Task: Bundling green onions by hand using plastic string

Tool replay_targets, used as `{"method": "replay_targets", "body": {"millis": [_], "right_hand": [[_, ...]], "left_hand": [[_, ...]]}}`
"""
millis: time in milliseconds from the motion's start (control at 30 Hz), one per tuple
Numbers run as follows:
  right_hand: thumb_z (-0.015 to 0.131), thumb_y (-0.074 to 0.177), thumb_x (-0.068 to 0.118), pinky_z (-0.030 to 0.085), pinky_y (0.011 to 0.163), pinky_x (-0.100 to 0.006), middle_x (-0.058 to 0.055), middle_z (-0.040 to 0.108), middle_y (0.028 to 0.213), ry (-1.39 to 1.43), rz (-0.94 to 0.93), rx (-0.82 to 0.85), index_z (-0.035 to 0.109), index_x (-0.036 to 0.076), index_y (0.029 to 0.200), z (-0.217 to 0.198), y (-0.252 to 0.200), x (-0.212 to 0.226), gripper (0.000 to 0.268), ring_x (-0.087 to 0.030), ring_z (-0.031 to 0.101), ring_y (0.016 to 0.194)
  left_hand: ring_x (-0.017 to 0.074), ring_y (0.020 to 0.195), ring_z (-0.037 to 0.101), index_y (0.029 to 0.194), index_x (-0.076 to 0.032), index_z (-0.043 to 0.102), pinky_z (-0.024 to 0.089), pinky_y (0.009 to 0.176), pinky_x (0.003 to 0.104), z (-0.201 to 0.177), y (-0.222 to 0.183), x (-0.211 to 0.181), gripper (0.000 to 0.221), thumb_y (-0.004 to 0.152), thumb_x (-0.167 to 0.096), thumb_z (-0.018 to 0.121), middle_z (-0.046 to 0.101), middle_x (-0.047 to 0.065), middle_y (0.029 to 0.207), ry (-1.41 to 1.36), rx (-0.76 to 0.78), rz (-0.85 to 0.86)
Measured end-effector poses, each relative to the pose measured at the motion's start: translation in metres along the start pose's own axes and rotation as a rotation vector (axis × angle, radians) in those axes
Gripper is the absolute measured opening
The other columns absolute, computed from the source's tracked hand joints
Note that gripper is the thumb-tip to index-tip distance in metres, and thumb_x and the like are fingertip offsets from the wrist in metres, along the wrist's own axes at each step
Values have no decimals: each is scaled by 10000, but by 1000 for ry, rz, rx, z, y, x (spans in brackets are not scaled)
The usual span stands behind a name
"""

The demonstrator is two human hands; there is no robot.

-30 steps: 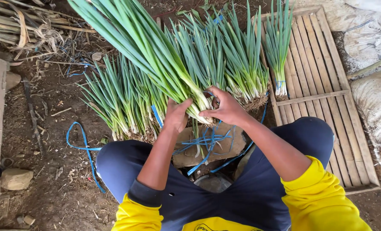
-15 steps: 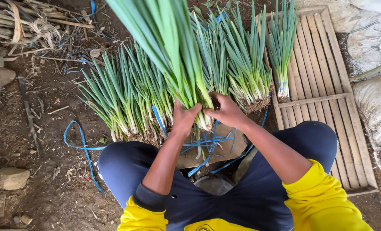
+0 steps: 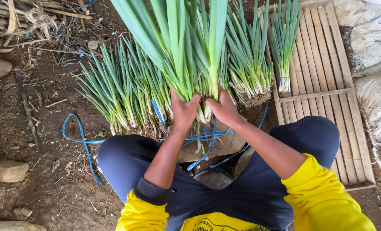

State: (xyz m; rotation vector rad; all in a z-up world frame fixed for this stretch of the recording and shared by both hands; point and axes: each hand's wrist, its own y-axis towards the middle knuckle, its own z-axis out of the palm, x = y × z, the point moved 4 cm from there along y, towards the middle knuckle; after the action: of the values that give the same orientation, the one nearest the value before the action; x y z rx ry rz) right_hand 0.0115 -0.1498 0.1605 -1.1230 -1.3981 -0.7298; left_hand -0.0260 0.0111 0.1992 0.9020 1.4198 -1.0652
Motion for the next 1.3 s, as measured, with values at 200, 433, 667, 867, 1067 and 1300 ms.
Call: {"method": "replay_targets", "body": {"millis": [200, 433, 667, 867, 1067, 1300], "right_hand": [[473, 1019, 33, 444, 562, -332, -165, 585, 933, 37, -41, -117, 355, -147, 1489, 10, -15, 19, 517, -73, 350, 529], [431, 1050, 46, 437, 692, -271, 18, 453, 815, 243, -147, -246, 492, 88, 1150, 5, -8, 40, 124, -124, 445, 694], [420, 1045, 85, 396, 678, -262, 73, 411, 793, 561, -44, -366, 458, 148, 1122, -3, 0, 25, 107, -95, 385, 670], [438, 1028, 93, 395, 657, -268, 105, 406, 752, 806, -11, -398, 485, 150, 1106, -9, 13, 11, 108, -87, 365, 642], [473, 1040, 115, 410, 665, -285, 112, 439, 731, 882, -41, -421, 498, 169, 1079, -11, 19, 14, 71, -91, 367, 627], [480, 1051, 145, 404, 588, -241, 116, 479, 719, 966, -133, -398, 516, 205, 1011, -12, 28, 30, 81, -70, 374, 576]], "left_hand": [[333, 1350, 514, 1658, -54, 4, 412, 1186, 497, 14, -7, -44, 1044, 839, 112, 630, 353, 242, 1611, -81, -164, -68], [220, 938, 696, 1682, -164, 49, 639, 891, 374, 6, 7, -3, 1001, 868, 149, 540, 605, 201, 1347, -290, -297, 5], [225, 948, 655, 1673, -104, 2, 591, 924, 366, 1, 1, -19, 958, 909, 77, 551, 561, 241, 1313, -399, -429, -63], [191, 723, 704, 1593, -177, 244, 697, 751, 329, -6, 22, 36, 786, 916, 50, 573, 657, 81, 973, -797, -476, -142], [193, 724, 699, 1516, -142, 336, 702, 776, 367, -6, 24, 30, 678, 917, 18, 610, 656, 75, 942, -907, -467, -111], [213, 731, 704, 1441, -107, 396, 705, 787, 398, -10, 35, 44, 569, 932, -32, 639, 657, 61, 897, -1023, -422, -57]]}}
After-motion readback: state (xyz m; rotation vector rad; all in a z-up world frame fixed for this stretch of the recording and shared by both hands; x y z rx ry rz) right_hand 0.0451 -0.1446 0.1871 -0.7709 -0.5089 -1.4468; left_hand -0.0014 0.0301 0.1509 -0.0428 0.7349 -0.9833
